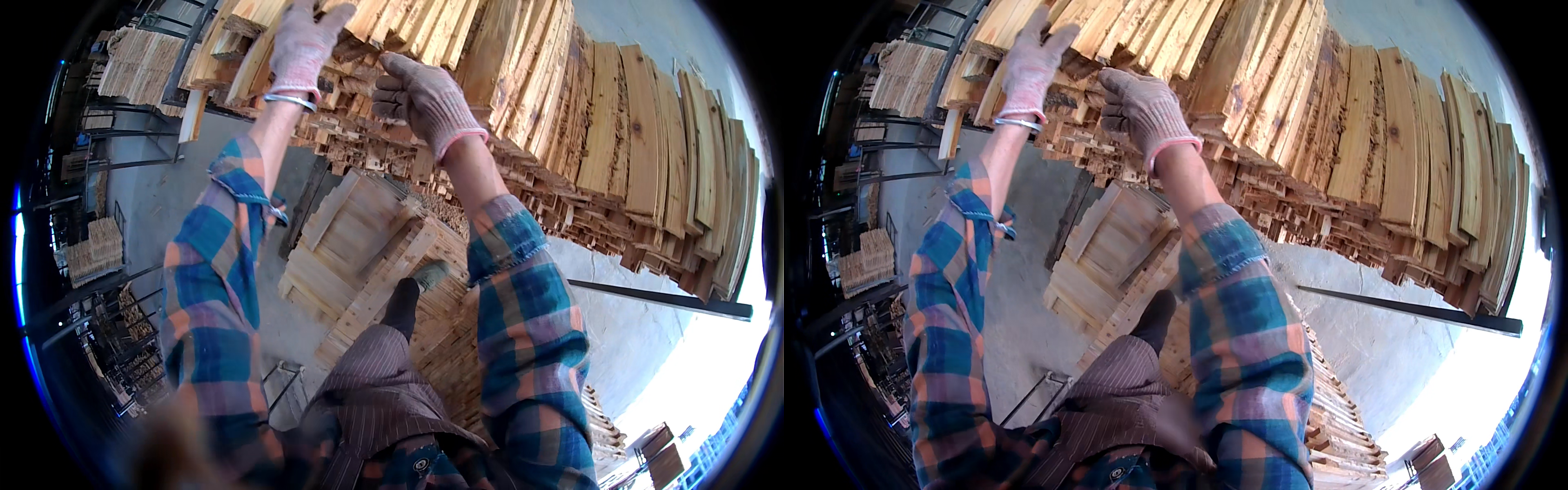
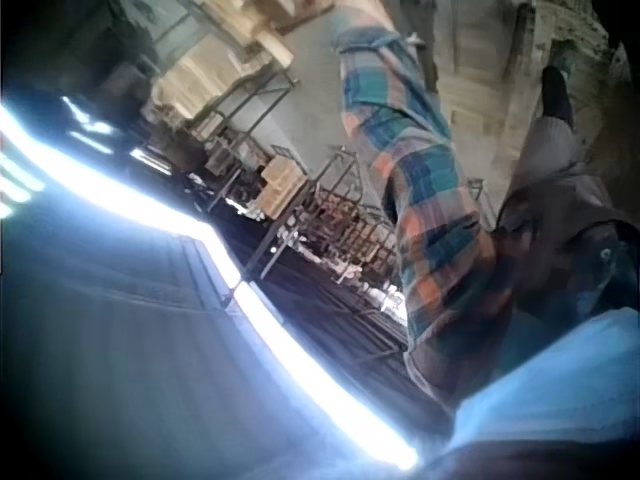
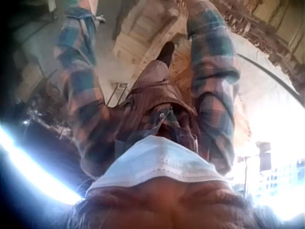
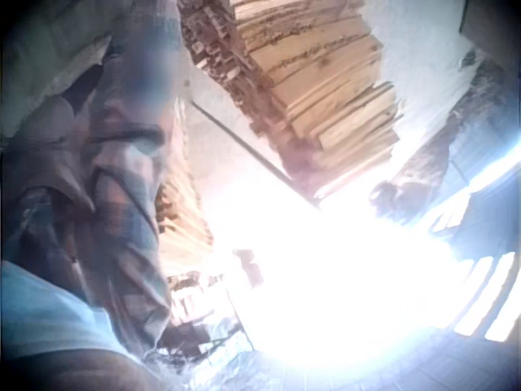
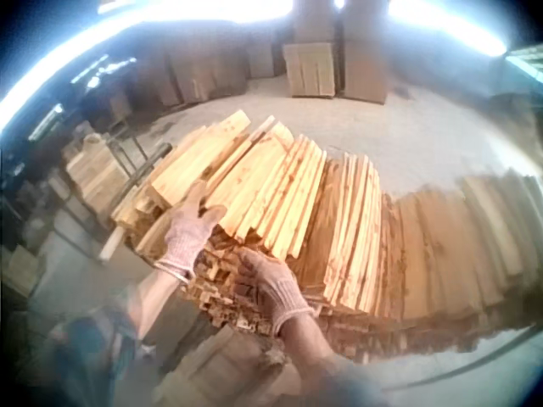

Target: The person repeatedly picks up wooden planks from a large pile and places them onto a wooden pallet. The person arranges the planks side-by-side to form a neat stack on the pallet, repeating this process throughout the video.

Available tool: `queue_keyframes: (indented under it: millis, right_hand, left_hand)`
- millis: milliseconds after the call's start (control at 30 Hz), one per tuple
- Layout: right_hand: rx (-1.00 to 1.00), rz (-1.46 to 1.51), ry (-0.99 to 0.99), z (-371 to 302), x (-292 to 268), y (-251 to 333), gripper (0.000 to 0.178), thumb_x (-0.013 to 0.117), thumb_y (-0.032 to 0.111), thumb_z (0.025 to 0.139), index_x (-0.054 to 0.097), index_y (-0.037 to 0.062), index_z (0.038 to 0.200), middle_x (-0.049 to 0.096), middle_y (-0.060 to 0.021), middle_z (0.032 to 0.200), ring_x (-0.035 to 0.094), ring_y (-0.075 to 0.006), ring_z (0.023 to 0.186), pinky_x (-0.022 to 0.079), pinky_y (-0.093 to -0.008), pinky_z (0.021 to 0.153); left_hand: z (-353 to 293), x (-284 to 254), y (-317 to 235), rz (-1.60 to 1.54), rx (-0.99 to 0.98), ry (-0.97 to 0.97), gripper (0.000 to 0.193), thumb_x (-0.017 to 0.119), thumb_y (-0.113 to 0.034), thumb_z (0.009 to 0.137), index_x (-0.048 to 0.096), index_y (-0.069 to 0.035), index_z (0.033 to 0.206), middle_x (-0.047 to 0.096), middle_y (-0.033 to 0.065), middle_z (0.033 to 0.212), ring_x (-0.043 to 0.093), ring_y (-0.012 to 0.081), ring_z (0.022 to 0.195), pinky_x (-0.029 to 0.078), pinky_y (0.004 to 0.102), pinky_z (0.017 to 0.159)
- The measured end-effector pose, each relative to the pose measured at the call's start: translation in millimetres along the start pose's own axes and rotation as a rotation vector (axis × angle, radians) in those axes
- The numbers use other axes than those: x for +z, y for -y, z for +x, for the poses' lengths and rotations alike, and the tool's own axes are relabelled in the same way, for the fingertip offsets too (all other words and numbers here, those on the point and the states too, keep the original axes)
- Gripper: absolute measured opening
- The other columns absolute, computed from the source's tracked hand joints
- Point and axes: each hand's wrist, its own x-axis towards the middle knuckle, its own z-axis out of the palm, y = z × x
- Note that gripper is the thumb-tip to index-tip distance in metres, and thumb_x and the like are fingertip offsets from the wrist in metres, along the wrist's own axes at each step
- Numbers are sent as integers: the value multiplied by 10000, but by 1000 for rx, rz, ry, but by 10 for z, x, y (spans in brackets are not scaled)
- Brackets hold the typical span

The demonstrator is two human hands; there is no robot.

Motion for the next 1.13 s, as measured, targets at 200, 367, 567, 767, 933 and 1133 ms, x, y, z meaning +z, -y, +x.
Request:
queue_keyframes:
  millis: [200,367,567,767,933,1133]
  right_hand:
    - [-84,148,-28,551,213,118,257,630,218,927,624,24,1094,683,-107,974,648,-236,730,568,-368,639]
    - [-212,107,-123,121,186,459,283,616,226,931,637,-19,1070,683,-107,918,678,-227,782,567,-350,648]
    - [-271,-370,-269,-122,5,830,343,616,315,930,660,-9,1034,704,-132,857,680,-198,698,556,-309,572]
    - [-319,-406,-378,67,-63,736,349,608,276,923,651,-52,1035,657,-124,778,601,-191,637,503,-333,581]
    - [-171,-1300,-389,-884,427,777,425,574,412,928,604,-12,924,654,-208,838,644,-290,751,517,-406,713]
    - [-189,-563,-344,-1499,-139,-13,484,633,405,912,559,127,1301,680,-173,1114,689,-300,944,543,-442,830]
  left_hand:
    - [55,204,-25,-147,-93,-98,622,765,-347,773,577,-62,1293,560,171,1263,592,336,1112,474,391,945]
    - [13,158,-684,-38,-155,-77,613,803,-318,732,607,-30,1237,544,186,1259,587,309,1096,482,365,940]
    - [-117,171,-1204,-213,-220,-215,719,811,-383,698,564,14,1244,540,233,1176,558,326,1126,462,392,949]
    - [39,432,-973,-523,-253,-93,802,769,-369,751,457,95,1326,492,292,1286,500,368,1209,417,419,996]
    - [-1165,201,-978,-1309,-714,-101,437,626,-340,890,580,-1,1160,614,154,1123,628,236,969,543,357,758]
    - [-2394,7,-1276,-1732,-653,-101,826,680,-393,833,285,-51,1472,461,158,1382,485,309,1252,468,521,990]
